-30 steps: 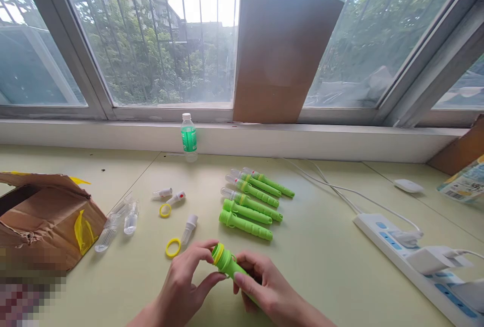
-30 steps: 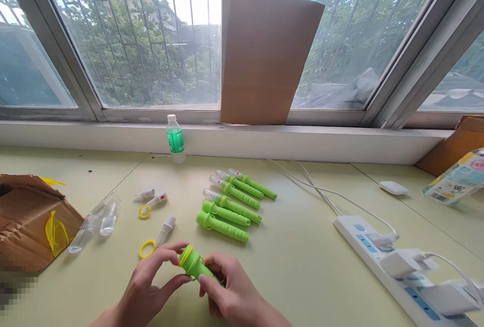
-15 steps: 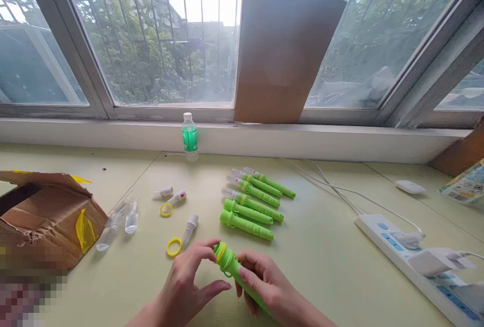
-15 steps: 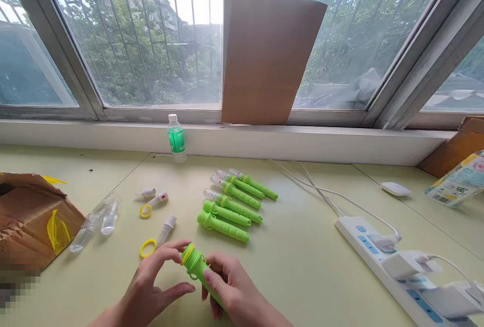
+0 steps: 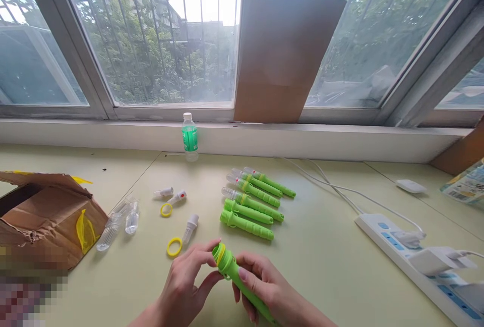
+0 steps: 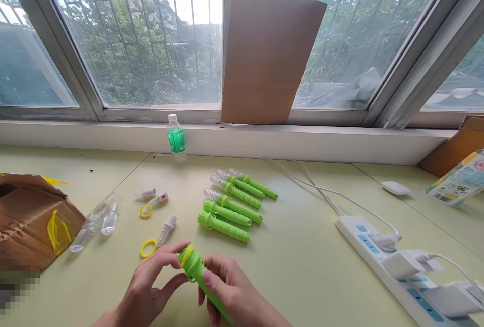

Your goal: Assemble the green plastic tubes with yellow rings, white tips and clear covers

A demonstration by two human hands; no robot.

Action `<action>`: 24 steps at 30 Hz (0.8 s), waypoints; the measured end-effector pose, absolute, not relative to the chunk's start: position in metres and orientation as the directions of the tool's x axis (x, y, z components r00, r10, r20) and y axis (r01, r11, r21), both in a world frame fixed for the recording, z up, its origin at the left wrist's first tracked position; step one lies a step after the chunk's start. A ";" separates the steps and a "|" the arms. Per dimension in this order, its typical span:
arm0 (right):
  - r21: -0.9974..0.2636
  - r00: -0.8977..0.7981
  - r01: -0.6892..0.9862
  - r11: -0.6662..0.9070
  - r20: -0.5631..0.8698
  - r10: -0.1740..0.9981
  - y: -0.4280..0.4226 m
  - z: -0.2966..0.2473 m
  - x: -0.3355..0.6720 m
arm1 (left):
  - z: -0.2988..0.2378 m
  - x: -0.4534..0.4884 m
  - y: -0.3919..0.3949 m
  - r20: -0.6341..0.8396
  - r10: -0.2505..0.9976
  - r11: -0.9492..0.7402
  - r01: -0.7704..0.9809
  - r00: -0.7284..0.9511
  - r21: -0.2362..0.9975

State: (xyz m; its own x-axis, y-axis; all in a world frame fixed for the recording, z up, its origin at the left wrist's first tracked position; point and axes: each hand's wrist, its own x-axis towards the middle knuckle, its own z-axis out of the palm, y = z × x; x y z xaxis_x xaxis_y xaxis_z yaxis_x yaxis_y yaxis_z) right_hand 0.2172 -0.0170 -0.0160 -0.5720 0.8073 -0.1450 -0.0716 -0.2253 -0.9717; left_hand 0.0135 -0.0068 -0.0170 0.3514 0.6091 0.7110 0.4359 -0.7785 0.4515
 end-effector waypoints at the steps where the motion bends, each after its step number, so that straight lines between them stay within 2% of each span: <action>1: -0.976 -0.569 -0.065 -0.210 -0.137 0.811 -0.017 -0.015 0.217 | -0.017 0.013 -0.007 0.712 0.607 -0.779 0.439 0.352 0.448; 8: -0.982 -0.463 0.063 -0.176 -0.185 0.867 -0.020 -0.012 0.213 | -0.018 0.014 -0.006 0.726 0.595 -0.786 0.440 0.347 0.434; 14: -0.981 -0.396 0.061 -0.183 -0.192 0.898 -0.021 -0.011 0.211 | -0.018 0.014 -0.005 0.721 0.599 -0.784 0.440 0.348 0.439; 24: -0.989 -0.476 0.026 -0.145 -0.140 0.868 -0.021 -0.011 0.211 | -0.019 0.012 -0.007 0.706 0.621 -0.762 0.472 0.341 0.443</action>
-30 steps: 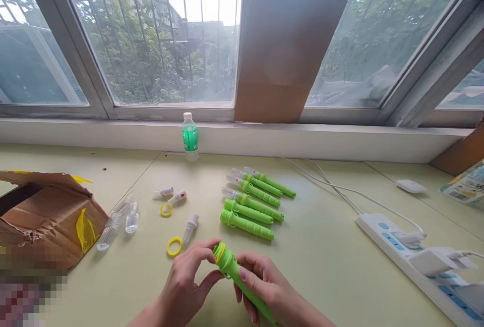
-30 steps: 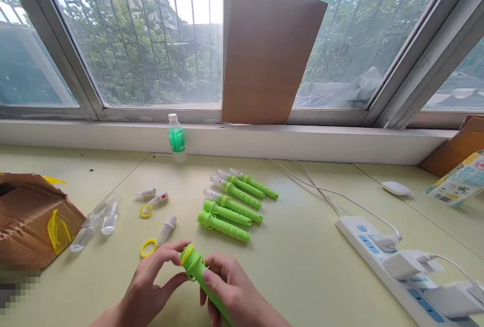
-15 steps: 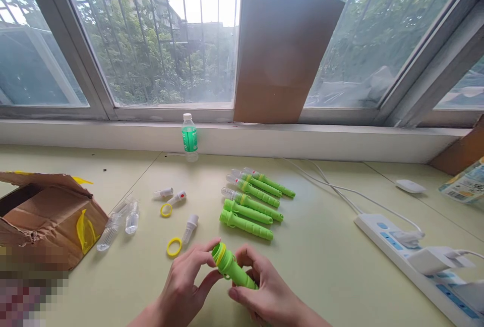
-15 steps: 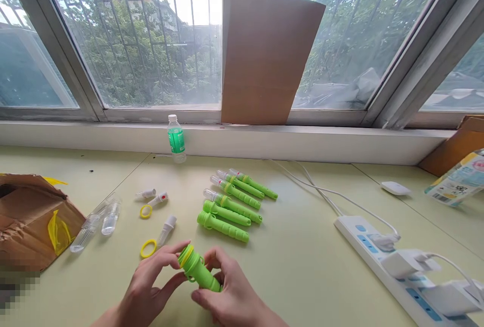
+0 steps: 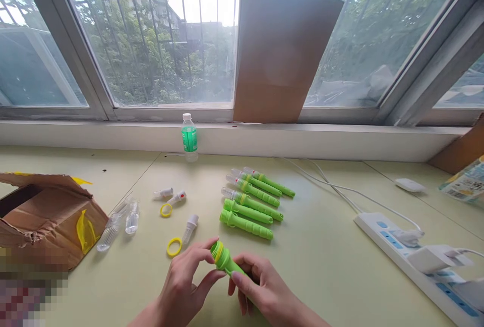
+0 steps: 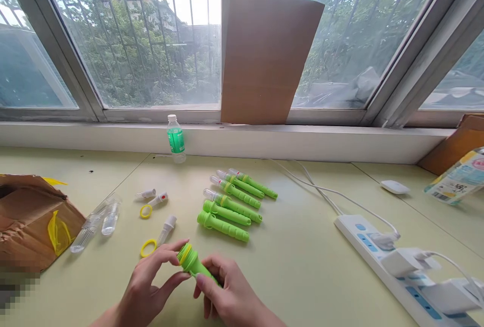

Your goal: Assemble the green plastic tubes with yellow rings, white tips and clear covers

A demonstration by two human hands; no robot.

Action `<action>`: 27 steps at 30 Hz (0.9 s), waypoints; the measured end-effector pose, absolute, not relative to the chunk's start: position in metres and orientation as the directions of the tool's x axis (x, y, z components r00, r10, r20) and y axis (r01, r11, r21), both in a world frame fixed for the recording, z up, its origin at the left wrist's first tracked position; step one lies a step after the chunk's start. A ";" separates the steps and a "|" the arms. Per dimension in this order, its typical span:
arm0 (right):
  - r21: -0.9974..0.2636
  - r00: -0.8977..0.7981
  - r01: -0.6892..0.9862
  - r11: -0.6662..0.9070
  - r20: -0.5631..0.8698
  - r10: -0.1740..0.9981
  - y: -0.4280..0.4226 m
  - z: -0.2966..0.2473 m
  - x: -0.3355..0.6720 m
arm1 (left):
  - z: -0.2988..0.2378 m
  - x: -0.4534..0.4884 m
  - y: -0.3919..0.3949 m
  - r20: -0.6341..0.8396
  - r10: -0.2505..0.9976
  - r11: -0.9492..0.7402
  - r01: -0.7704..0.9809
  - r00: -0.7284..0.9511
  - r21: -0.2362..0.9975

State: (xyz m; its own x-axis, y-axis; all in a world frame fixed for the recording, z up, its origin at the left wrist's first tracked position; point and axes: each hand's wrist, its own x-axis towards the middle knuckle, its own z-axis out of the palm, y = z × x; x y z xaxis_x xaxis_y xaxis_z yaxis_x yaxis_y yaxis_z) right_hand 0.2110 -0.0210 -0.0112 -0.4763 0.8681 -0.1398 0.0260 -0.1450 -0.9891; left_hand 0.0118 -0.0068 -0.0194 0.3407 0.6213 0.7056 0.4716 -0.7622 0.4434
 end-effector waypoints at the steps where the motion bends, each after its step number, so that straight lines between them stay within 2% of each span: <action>1: -0.991 -0.488 0.030 -0.132 -0.130 0.863 -0.021 -0.011 0.211 | -0.019 0.012 -0.007 0.706 0.623 -0.759 0.478 0.337 0.442; 9: -0.992 -0.510 0.095 -0.088 -0.124 0.851 -0.022 -0.014 0.212 | -0.014 0.012 -0.009 0.712 0.618 -0.752 0.513 0.332 0.414; 22: -0.962 -0.439 0.155 -0.227 -0.272 0.856 -0.019 -0.005 0.213 | -0.019 0.014 -0.008 0.730 0.596 -0.779 0.464 0.335 0.422; 27: -0.964 -0.413 0.118 -0.238 -0.265 0.871 -0.020 -0.009 0.213 | -0.019 0.014 -0.008 0.717 0.607 -0.772 0.471 0.344 0.427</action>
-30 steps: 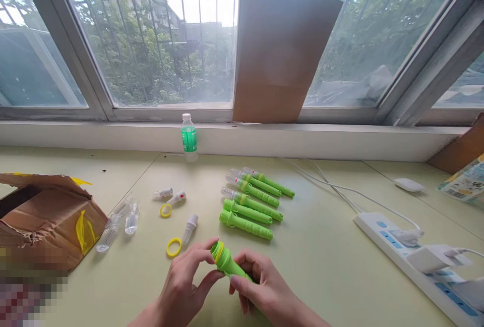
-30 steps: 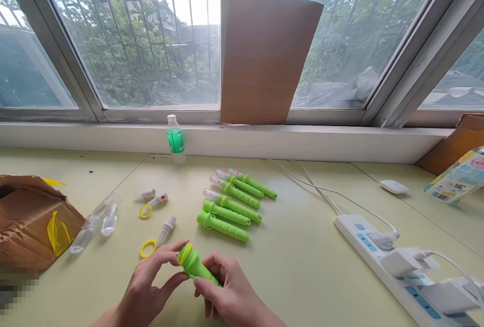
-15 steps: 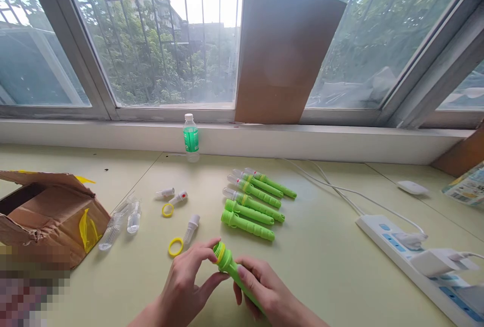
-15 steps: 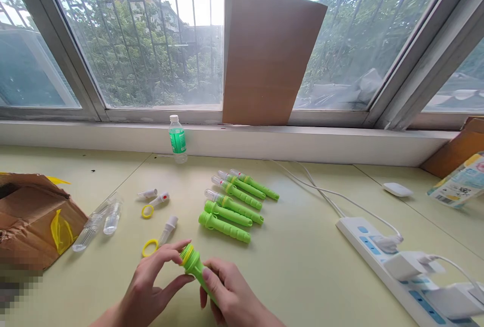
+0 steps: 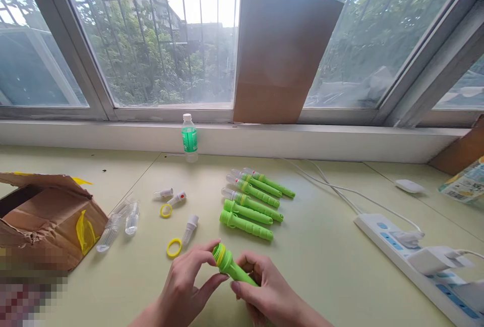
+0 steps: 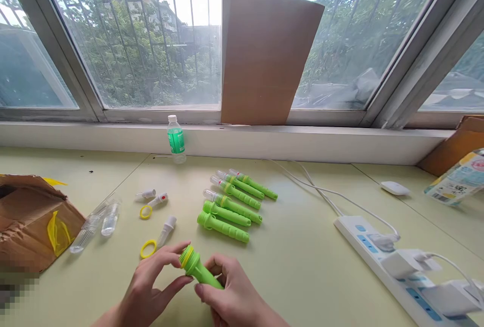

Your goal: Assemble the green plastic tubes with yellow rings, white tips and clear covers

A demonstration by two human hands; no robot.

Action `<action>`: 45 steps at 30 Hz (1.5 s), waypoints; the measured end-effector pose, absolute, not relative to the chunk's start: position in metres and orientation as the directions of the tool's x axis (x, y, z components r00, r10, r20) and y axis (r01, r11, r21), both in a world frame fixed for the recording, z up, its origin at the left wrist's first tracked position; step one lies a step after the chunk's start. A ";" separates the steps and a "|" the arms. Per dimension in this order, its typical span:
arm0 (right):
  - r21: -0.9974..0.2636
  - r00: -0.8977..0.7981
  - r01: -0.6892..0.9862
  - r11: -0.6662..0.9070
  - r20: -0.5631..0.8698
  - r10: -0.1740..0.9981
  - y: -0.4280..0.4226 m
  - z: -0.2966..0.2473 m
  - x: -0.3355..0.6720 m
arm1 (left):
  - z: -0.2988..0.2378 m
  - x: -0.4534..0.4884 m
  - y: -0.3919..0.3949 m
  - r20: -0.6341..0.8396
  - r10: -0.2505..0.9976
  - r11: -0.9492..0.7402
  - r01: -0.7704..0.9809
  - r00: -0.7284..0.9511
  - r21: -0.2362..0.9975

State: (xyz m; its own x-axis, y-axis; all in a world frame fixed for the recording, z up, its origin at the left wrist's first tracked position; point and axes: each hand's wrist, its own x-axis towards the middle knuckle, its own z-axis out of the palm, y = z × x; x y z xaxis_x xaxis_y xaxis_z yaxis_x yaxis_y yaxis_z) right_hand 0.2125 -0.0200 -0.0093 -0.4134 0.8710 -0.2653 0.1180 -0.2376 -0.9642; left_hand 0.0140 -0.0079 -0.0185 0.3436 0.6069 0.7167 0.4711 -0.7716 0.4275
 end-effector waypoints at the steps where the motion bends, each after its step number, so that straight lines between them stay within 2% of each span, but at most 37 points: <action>1: -0.966 -0.423 0.115 -0.231 -0.258 0.869 -0.020 -0.010 0.213 | -0.018 0.014 -0.008 0.713 0.610 -0.770 0.473 0.346 0.429; 14: -0.986 -0.554 0.061 -0.153 -0.161 0.817 -0.019 -0.015 0.216 | -0.014 0.016 -0.008 0.723 0.602 -0.778 0.453 0.338 0.436; 23: -0.969 -0.502 0.113 -0.221 -0.247 0.829 -0.017 -0.010 0.217 | -0.020 0.015 -0.007 0.704 0.610 -0.775 0.461 0.363 0.433; 29: -0.961 -0.466 0.067 -0.269 -0.269 0.843 -0.016 -0.010 0.215 | -0.020 0.016 -0.007 0.707 0.606 -0.779 0.451 0.365 0.435; 39: -0.984 -0.536 0.016 -0.177 -0.158 0.829 -0.017 -0.012 0.215 | -0.019 0.016 -0.008 0.722 0.599 -0.779 0.461 0.347 0.425; 45: -0.988 -0.572 0.050 -0.147 -0.149 0.807 -0.018 -0.009 0.215 | -0.017 0.016 -0.008 0.725 0.599 -0.772 0.485 0.341 0.410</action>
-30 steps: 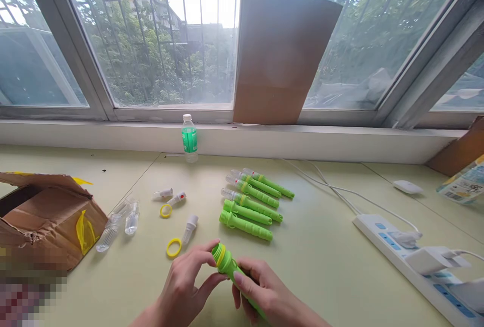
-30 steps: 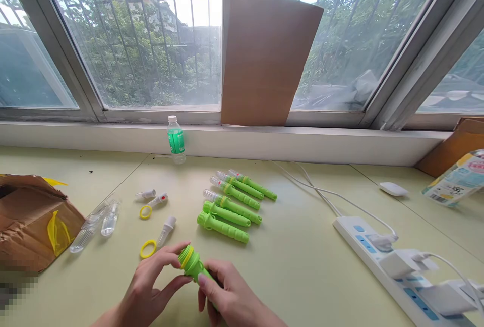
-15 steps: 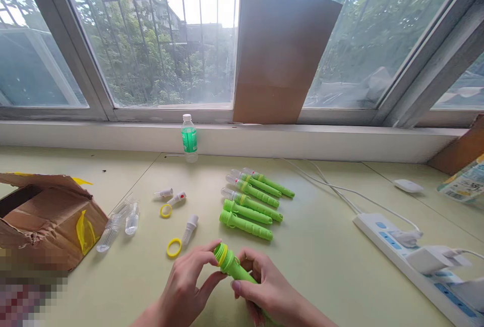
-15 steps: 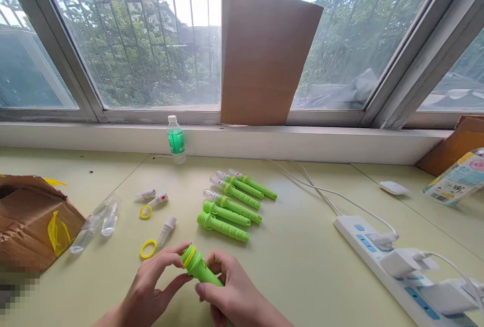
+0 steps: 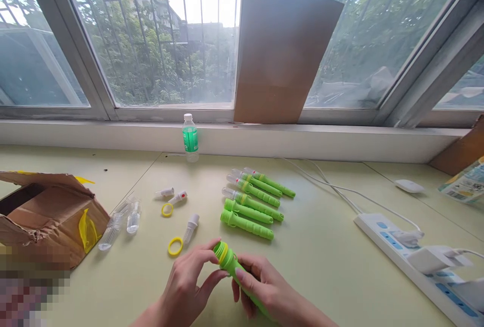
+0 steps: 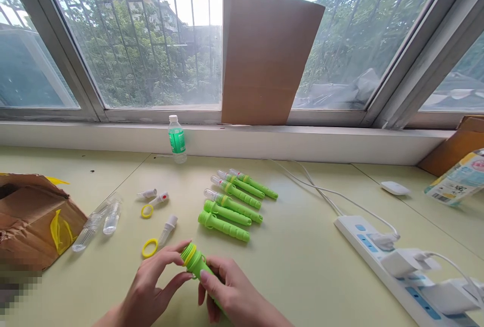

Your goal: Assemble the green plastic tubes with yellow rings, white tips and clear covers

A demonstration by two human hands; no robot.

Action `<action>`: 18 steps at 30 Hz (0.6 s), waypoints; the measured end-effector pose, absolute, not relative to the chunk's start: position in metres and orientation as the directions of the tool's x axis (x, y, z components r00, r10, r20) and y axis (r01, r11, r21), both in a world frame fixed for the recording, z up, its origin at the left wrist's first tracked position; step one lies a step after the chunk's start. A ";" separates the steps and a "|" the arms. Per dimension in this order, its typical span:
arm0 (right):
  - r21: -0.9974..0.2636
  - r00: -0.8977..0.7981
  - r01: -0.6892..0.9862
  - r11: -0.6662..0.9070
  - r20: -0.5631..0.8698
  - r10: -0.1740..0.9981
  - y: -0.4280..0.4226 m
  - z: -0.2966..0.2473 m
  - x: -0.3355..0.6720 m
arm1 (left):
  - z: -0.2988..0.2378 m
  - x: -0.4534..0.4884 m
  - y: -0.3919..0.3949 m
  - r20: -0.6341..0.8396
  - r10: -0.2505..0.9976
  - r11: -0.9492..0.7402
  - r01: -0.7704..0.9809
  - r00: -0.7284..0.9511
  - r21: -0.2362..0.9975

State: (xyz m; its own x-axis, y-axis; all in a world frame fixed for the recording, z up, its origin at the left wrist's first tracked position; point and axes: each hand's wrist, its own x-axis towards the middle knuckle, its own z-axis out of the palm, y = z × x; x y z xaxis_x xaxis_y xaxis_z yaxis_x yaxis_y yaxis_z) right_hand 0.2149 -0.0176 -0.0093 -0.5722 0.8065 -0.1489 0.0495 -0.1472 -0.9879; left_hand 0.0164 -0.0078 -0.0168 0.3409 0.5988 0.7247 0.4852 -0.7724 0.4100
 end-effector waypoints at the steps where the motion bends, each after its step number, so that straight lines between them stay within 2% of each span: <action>1: -0.988 -0.570 0.059 -0.143 -0.151 0.808 -0.018 -0.010 0.215 | -0.016 0.016 -0.008 0.727 0.597 -0.772 0.488 0.339 0.407; 11: -0.970 -0.559 0.079 -0.231 -0.234 0.795 -0.016 -0.013 0.219 | -0.018 0.013 -0.010 0.692 0.599 -0.786 0.461 0.402 0.412; 15: -0.956 -0.507 0.126 -0.266 -0.293 0.810 -0.016 -0.009 0.218 | -0.021 0.015 -0.008 0.710 0.593 -0.791 0.436 0.380 0.428; 18: -0.954 -0.496 0.091 -0.286 -0.292 0.818 -0.016 -0.008 0.216 | -0.023 0.016 -0.006 0.725 0.577 -0.803 0.423 0.375 0.421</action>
